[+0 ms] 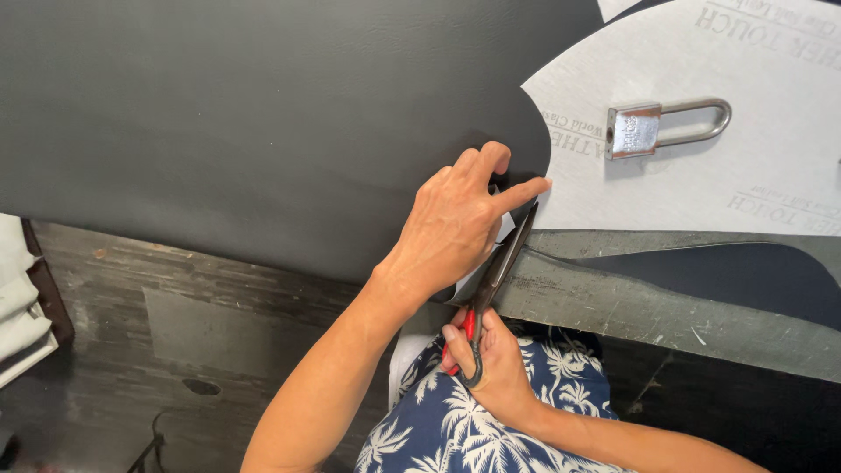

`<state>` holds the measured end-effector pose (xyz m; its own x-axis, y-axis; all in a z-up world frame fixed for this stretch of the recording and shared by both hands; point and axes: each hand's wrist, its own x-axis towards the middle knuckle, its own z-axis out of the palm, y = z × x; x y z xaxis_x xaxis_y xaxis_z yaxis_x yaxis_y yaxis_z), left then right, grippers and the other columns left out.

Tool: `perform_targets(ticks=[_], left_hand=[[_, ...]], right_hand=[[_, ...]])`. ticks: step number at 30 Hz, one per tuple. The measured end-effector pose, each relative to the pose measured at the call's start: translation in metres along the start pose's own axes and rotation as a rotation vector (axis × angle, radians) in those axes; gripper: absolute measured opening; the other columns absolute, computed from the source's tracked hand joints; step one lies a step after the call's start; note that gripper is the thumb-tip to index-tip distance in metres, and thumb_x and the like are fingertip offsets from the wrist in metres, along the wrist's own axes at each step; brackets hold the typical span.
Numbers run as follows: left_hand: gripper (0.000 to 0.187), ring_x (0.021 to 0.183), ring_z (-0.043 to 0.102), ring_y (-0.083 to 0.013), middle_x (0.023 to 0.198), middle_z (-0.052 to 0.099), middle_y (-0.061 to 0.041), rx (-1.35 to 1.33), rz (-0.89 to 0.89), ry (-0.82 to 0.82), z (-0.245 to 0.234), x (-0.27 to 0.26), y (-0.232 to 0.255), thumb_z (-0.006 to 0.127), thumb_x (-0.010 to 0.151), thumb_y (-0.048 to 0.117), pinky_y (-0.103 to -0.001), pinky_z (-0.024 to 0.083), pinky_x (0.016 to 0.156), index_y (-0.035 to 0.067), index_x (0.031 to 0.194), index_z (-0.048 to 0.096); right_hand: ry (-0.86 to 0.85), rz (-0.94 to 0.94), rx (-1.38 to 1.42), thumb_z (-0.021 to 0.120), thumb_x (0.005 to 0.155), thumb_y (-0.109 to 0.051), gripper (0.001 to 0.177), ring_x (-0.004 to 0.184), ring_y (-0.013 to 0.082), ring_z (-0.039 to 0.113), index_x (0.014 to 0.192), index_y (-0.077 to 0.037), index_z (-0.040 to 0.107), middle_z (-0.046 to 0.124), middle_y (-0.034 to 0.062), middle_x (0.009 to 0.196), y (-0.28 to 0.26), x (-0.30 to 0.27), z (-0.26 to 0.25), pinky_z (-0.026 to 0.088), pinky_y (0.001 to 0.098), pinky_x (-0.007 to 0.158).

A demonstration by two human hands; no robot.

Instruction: The person cuts a piece of black material along the edge of a paper pattern using shears, holding the fabric and pattern down by hand and with weights.

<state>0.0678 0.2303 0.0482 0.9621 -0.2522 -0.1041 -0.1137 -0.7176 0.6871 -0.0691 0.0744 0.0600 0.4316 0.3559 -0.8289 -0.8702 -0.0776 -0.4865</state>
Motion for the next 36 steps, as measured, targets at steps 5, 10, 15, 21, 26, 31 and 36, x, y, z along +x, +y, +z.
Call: perform_targets(ticks=[5,10,15,21,26,31,36], left_hand=[[0.079,0.101,0.057,-0.0236,0.118,0.053,-0.006,0.006,-0.004,-0.012,-0.001,0.0,-0.001,0.065,0.079,-0.008,-0.04,0.052,0.079,0.02,0.151,0.051],[0.086,0.095,0.056,-0.0242,0.117,0.053,-0.007,0.013,-0.012,-0.023,-0.001,0.006,0.001,0.067,0.075,-0.007,-0.038,0.053,0.077,0.014,0.155,0.043],[0.089,0.09,0.056,-0.0262,0.111,0.051,-0.009,0.04,-0.041,-0.044,-0.002,0.013,0.004,0.066,0.073,-0.007,-0.04,0.053,0.074,0.01,0.156,0.04],[0.09,0.087,0.056,-0.0259,0.109,0.051,-0.009,0.057,-0.087,-0.077,-0.001,0.018,0.009,0.063,0.071,-0.008,-0.04,0.053,0.07,0.009,0.156,0.039],[0.09,0.087,0.056,-0.0256,0.108,0.051,-0.009,0.05,-0.077,-0.056,-0.001,0.016,0.009,0.064,0.071,-0.007,-0.04,0.053,0.07,0.009,0.156,0.038],[0.092,0.089,0.056,-0.0261,0.109,0.051,-0.009,0.055,-0.071,-0.037,0.0,0.014,0.01,0.064,0.071,-0.007,-0.04,0.053,0.071,0.008,0.157,0.035],[0.094,0.088,0.055,-0.0261,0.108,0.049,-0.01,0.032,-0.068,-0.02,-0.001,0.014,0.01,0.064,0.071,-0.006,-0.04,0.052,0.071,0.003,0.158,0.03]], right_hand=[[0.03,-0.053,0.075,0.066,0.095,-0.013,0.02,0.065,0.0109,0.064,0.105,0.0,0.056,0.064,0.0039,0.075,-0.008,0.007,-0.008,0.054,0.0261,0.06],[0.037,-0.059,0.055,0.067,0.097,-0.014,0.018,0.061,0.0108,0.061,0.101,0.001,0.058,0.062,0.0044,0.071,-0.013,0.005,-0.014,0.053,0.0254,0.057],[0.038,-0.051,0.009,0.069,0.094,-0.015,0.018,0.061,0.0102,0.063,0.1,0.0,0.061,0.064,0.004,0.071,-0.018,0.007,-0.021,0.053,0.0248,0.056],[0.021,-0.033,-0.066,0.071,0.095,-0.018,0.021,0.058,0.0102,0.062,0.096,0.001,0.061,0.064,0.0047,0.067,-0.031,0.01,-0.036,0.049,0.0238,0.054],[0.019,-0.003,-0.08,0.073,0.091,-0.017,0.02,0.055,0.0097,0.061,0.097,-0.001,0.063,0.063,0.0033,0.067,-0.041,0.009,-0.045,0.048,0.0238,0.052],[-0.03,-0.019,-0.098,0.073,0.091,-0.017,0.021,0.055,0.0083,0.06,0.098,-0.001,0.063,0.062,0.0025,0.067,-0.054,0.013,-0.064,0.051,0.0233,0.053],[-0.06,-0.013,-0.111,0.073,0.09,-0.018,0.02,0.053,0.0081,0.06,0.097,-0.001,0.065,0.062,0.0015,0.068,-0.059,0.012,-0.072,0.053,0.0242,0.051]])
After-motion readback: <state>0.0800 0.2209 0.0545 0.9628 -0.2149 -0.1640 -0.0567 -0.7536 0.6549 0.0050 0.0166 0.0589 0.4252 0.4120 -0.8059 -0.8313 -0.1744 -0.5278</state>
